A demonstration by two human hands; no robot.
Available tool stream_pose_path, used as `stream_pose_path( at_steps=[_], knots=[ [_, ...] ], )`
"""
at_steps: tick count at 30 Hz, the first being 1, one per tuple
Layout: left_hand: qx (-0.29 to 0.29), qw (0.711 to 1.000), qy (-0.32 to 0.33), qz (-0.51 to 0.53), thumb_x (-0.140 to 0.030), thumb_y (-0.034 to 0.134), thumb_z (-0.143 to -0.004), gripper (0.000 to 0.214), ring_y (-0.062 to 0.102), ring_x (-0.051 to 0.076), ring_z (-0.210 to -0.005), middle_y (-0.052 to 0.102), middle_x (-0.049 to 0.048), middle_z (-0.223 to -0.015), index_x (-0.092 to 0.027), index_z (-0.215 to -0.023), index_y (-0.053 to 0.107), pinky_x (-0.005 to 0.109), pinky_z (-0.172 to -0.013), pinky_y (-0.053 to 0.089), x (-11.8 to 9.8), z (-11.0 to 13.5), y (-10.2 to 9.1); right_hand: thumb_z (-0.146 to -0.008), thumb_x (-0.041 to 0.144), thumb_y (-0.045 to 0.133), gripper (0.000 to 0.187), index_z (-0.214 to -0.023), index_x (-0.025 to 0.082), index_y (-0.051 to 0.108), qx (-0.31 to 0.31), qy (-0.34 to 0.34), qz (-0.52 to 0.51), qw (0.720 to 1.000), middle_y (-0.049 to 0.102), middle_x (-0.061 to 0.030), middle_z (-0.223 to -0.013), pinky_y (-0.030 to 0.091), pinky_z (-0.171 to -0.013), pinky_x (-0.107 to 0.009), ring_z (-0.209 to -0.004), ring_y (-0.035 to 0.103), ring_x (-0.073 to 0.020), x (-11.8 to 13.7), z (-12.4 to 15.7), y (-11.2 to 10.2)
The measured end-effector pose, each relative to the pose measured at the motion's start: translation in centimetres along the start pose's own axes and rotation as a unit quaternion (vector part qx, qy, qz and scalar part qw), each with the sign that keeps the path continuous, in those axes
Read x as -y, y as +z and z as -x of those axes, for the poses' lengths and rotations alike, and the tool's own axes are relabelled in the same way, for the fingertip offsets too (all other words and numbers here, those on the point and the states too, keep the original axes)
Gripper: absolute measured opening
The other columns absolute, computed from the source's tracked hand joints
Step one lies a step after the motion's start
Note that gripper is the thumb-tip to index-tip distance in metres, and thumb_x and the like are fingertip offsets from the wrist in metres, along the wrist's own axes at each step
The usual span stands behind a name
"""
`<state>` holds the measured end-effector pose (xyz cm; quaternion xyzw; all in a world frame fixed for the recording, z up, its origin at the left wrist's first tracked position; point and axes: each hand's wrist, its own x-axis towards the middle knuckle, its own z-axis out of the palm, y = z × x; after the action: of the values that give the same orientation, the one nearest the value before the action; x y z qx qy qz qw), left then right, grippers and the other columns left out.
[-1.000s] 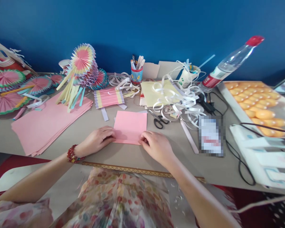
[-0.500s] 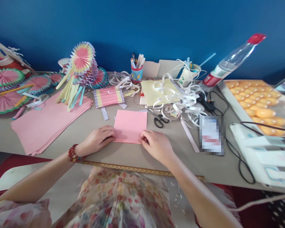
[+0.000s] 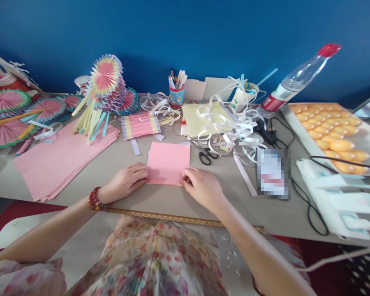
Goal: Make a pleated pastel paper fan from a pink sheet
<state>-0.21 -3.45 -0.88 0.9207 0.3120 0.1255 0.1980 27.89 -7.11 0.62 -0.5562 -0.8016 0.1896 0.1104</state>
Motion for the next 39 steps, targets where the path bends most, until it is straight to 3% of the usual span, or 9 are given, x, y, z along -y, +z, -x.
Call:
stream_pose_path(
  at_steps=[10,39],
  knots=[
    [-0.001,0.998,0.012,-0.065,-0.023,0.033,-0.101,0.027,0.052,0.02,-0.089,0.059,0.0063,-0.092,-0.018,-0.086,0.056,0.031,-0.081,0.043,0.0,0.2,0.4,-0.087,0.023,0.055,0.01,-0.077,0.022,0.057,0.022,0.002,-0.035,0.999,0.064,0.0017,-0.073,0.032,-0.057,-0.023,-0.063,0.056,-0.0125,-0.3,0.1,-0.6],
    [-0.003,0.999,0.009,-0.052,-0.025,0.035,-0.101,0.026,0.052,0.019,-0.087,0.059,0.0056,-0.089,-0.018,-0.084,0.054,0.031,-0.079,0.043,0.0,0.1,0.3,-0.088,0.023,0.06,0.011,-0.077,0.022,0.056,0.046,-0.018,-0.081,0.995,0.062,0.0028,-0.077,0.032,-0.06,-0.022,-0.067,0.055,-0.0117,-1.2,0.0,-0.5]
  ],
)
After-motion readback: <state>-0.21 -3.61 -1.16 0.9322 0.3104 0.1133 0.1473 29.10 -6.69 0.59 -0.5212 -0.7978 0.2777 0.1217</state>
